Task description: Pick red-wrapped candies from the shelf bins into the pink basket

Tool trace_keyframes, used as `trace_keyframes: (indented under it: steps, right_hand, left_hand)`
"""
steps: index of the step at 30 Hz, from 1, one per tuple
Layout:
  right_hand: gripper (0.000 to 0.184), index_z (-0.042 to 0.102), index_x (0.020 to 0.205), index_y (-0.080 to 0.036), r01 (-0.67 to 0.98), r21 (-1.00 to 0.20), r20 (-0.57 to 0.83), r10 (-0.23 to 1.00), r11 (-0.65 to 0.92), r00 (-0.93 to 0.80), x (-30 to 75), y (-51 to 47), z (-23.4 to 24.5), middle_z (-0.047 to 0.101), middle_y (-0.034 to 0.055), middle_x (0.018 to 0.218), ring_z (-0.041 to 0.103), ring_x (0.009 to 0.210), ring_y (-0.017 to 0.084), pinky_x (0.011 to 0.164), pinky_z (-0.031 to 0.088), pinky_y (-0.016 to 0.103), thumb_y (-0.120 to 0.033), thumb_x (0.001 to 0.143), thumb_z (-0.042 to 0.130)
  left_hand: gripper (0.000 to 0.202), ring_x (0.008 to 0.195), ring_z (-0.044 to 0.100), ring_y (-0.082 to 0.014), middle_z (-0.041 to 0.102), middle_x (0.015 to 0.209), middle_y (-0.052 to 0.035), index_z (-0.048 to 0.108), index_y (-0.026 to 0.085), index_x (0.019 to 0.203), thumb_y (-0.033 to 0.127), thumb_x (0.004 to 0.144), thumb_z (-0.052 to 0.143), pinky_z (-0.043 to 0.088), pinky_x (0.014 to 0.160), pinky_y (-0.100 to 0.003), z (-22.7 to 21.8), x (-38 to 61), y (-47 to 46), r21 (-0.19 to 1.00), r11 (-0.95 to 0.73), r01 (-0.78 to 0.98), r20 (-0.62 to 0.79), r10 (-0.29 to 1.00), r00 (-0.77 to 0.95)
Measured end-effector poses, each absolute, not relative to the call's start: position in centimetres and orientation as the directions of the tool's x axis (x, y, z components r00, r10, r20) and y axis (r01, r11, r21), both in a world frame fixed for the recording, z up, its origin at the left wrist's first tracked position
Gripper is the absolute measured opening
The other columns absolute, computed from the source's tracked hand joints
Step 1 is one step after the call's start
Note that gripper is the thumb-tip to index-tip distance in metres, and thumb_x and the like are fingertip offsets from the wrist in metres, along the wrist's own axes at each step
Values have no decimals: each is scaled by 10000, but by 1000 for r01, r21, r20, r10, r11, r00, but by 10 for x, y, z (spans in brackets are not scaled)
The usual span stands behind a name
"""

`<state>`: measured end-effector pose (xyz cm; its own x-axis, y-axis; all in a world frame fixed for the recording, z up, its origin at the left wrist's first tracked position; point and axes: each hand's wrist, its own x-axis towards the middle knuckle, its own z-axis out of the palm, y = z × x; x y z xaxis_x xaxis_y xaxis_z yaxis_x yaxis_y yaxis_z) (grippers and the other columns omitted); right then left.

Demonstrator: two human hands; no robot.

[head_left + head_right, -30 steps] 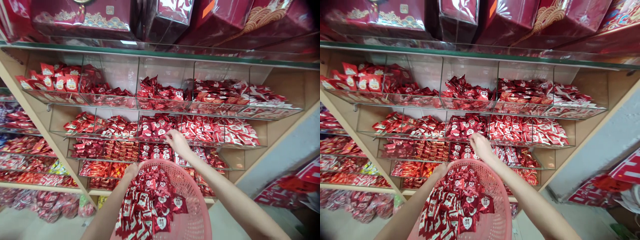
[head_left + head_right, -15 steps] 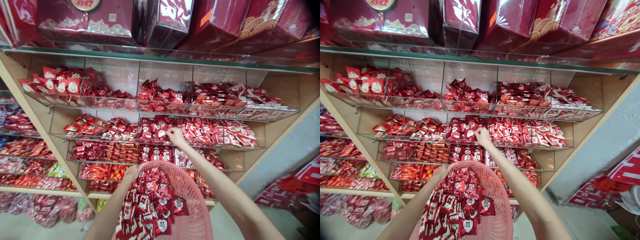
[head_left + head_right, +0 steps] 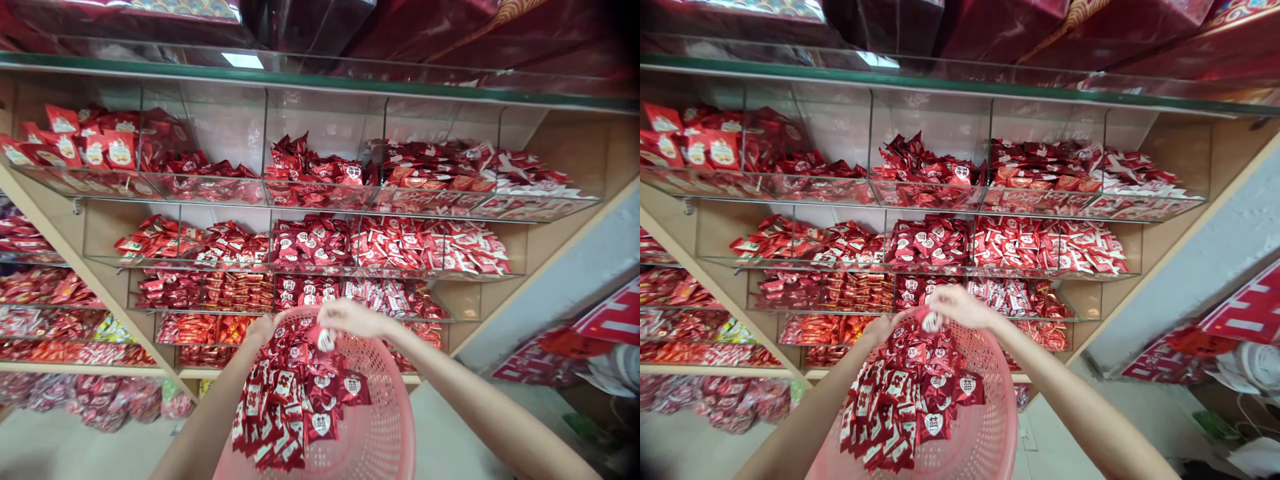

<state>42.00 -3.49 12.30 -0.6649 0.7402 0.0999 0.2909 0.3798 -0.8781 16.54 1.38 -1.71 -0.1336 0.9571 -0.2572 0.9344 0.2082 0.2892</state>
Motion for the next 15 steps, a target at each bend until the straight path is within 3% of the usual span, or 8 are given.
trace_keyframes:
  steps: [3, 6, 11, 15]
  right_hand:
    - [110, 589, 831, -139, 527, -763, -277, 549, 373, -789, 416, -47, 84, 580, -23, 672, 573, 559, 80, 536, 437, 197, -187, 821, 491]
    - [164, 634, 840, -142, 711, -523, -515, 490, 471, -703, 405, -59, 55, 572, -31, 642, 529, 507, 67, 511, 393, 184, -91, 762, 499]
    - [244, 682, 838, -175, 713, -213, -572, 506, 668, -645, 375, -72, 32, 640, 6, 728, 543, 581, 120, 481, 352, 207, -70, 678, 530]
    - [240, 692, 793, -172, 656, -86, -599, 487, 750, -635, 353, -73, 20, 666, 19, 710, 573, 598, 149, 520, 385, 231, -51, 640, 553]
  left_hand:
    - [878, 1014, 610, -315, 661, 1057, -197, 635, 127, 1060, 771, 749, 127, 453, 828, -378, -17, 165, 14, 301, 194, 933, -275, 955, -110]
    - [826, 1027, 606, -306, 656, 1083, -177, 624, 160, 1088, 755, 760, 155, 448, 842, -374, -14, 167, 13, 303, 180, 936, -273, 957, -96]
    - [842, 1040, 594, -324, 643, 1101, -196, 634, 137, 1045, 767, 750, 160, 452, 841, -385, -9, 169, 9, 311, 215, 926, -275, 953, -129]
    - [860, 1040, 594, -320, 647, 1090, -196, 627, 134, 1041, 770, 751, 124, 444, 865, -396, -10, 169, 9, 311, 205, 928, -260, 958, -124]
